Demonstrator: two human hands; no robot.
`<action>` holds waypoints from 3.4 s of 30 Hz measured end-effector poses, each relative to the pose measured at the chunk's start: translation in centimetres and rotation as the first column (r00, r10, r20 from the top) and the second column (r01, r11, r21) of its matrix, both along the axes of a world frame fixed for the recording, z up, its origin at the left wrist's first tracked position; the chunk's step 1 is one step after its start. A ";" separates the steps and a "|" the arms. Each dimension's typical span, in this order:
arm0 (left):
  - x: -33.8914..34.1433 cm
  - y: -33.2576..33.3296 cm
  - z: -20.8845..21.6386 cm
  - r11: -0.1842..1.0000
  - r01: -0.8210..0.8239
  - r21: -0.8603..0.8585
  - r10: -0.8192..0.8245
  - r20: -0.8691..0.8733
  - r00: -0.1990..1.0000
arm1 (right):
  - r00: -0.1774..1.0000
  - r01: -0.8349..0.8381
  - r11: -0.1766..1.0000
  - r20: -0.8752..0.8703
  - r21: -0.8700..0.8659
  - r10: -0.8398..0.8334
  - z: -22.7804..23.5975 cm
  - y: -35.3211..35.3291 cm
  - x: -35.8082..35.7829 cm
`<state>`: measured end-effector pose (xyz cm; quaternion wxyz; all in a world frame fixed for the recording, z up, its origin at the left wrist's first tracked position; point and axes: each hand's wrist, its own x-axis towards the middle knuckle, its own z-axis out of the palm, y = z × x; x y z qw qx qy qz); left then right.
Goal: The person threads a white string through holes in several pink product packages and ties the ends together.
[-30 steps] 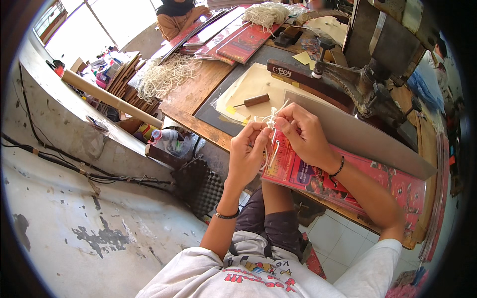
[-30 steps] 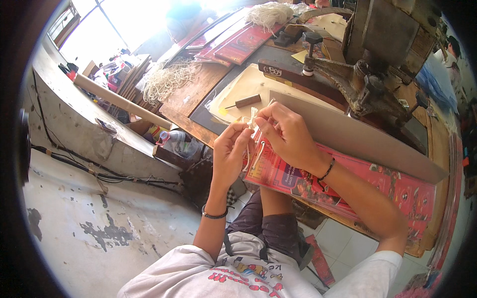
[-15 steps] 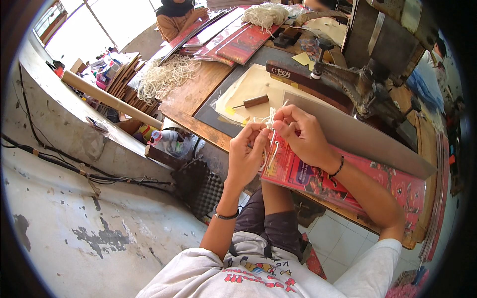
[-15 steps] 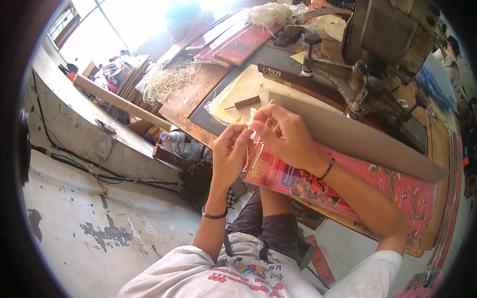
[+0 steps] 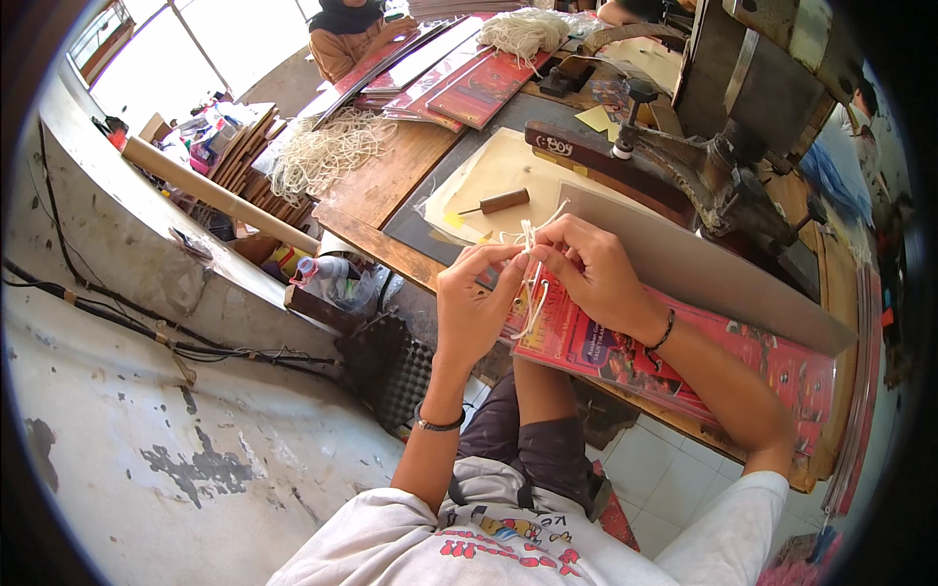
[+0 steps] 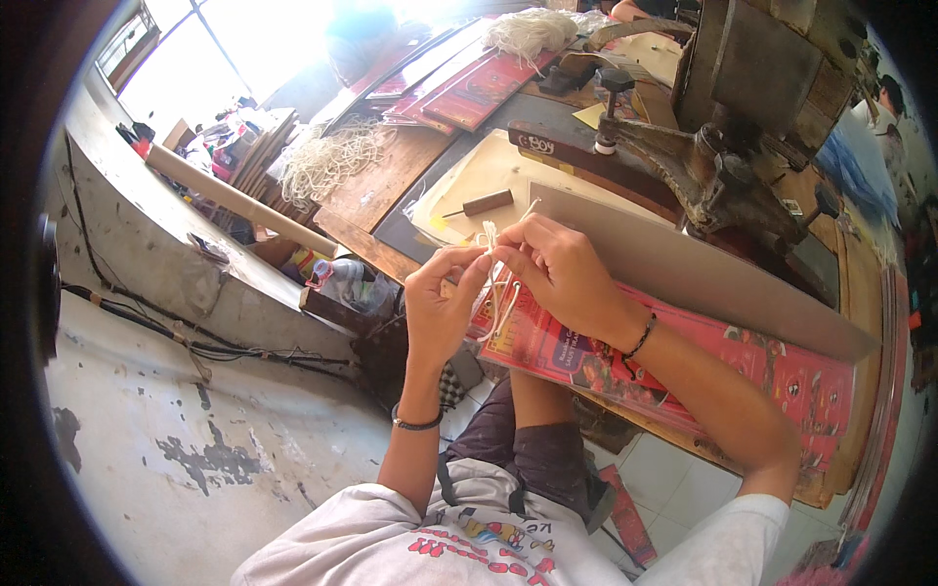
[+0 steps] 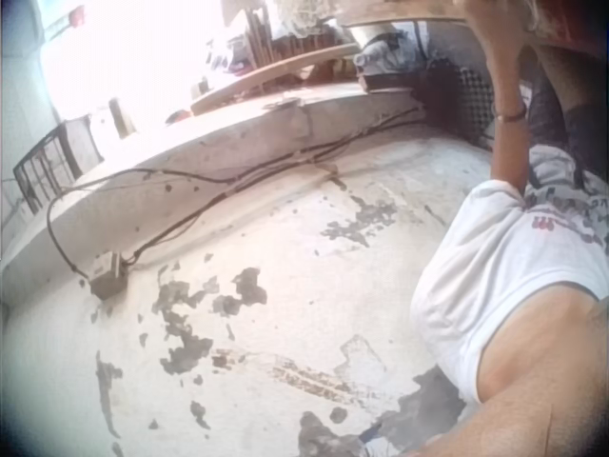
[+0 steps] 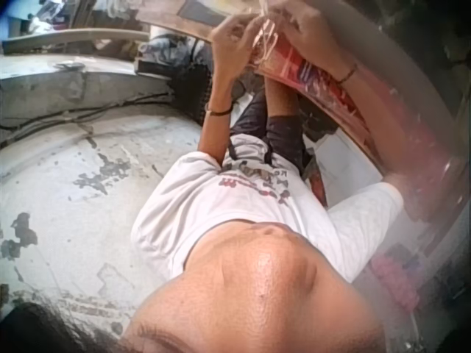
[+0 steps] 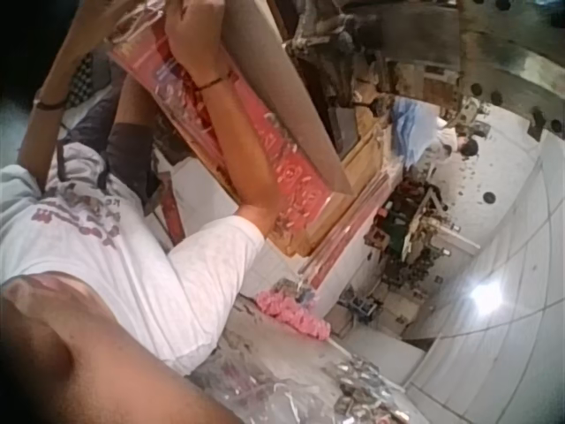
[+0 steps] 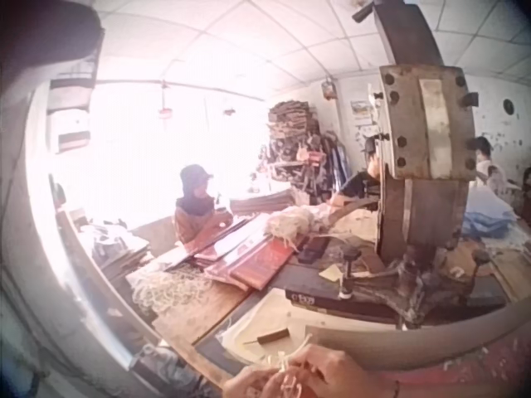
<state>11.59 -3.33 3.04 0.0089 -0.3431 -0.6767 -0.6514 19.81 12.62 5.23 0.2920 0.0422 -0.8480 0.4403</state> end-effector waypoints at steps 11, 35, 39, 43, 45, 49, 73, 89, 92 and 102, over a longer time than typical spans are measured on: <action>0.1 -0.2 -0.5 0.994 -0.106 -0.008 0.105 -0.058 0.993 | 1.000 0.010 0.995 -0.005 0.100 -0.010 0.3 -0.5 0.3; -0.3 0.4 -1.4 0.993 0.018 0.113 -0.046 0.247 0.968 | 0.992 -0.087 0.978 -0.073 0.192 0.102 -0.4 -0.4 0.0; -0.5 -0.1 -0.5 0.997 -0.076 0.004 0.076 -0.011 0.997 | 0.996 -0.080 0.986 -0.036 0.144 0.086 0.0 -0.7 0.3; -0.5 -0.5 0.1 0.998 -0.060 0.004 0.060 -0.149 0.987 | 0.997 -0.062 0.987 -0.027 0.149 0.067 0.3 -0.6 0.5; -0.2 -0.5 -0.2 0.998 -0.066 -0.008 0.064 -0.132 0.989 | 0.996 -0.064 0.980 -0.052 0.190 0.075 0.2 -0.5 0.4; 0.5 -0.1 -0.4 0.998 -0.070 -0.005 0.070 0.014 0.997 | 0.985 -0.068 0.945 -0.128 0.321 0.114 0.7 -0.6 0.5; 0.2 0.5 -0.5 0.998 -0.025 0.053 0.022 0.054 0.998 | 1.000 -0.004 1.000 -0.031 -0.018 0.004 0.5 -0.2 -0.3; 0.7 0.2 0.0 0.995 0.040 0.086 -0.053 0.153 0.987 | 0.999 -0.018 1.000 -0.031 0.017 0.019 0.2 0.1 -0.2; 0.6 -0.1 0.1 0.970 0.125 0.208 -0.185 0.303 0.935 | 0.999 0.003 1.000 -0.036 -0.001 -0.003 0.1 0.1 -0.2; 0.8 0.5 0.0 0.981 0.166 0.103 -0.187 0.251 0.950 | 0.997 0.012 1.000 -0.079 -0.024 -0.014 0.2 0.1 -0.1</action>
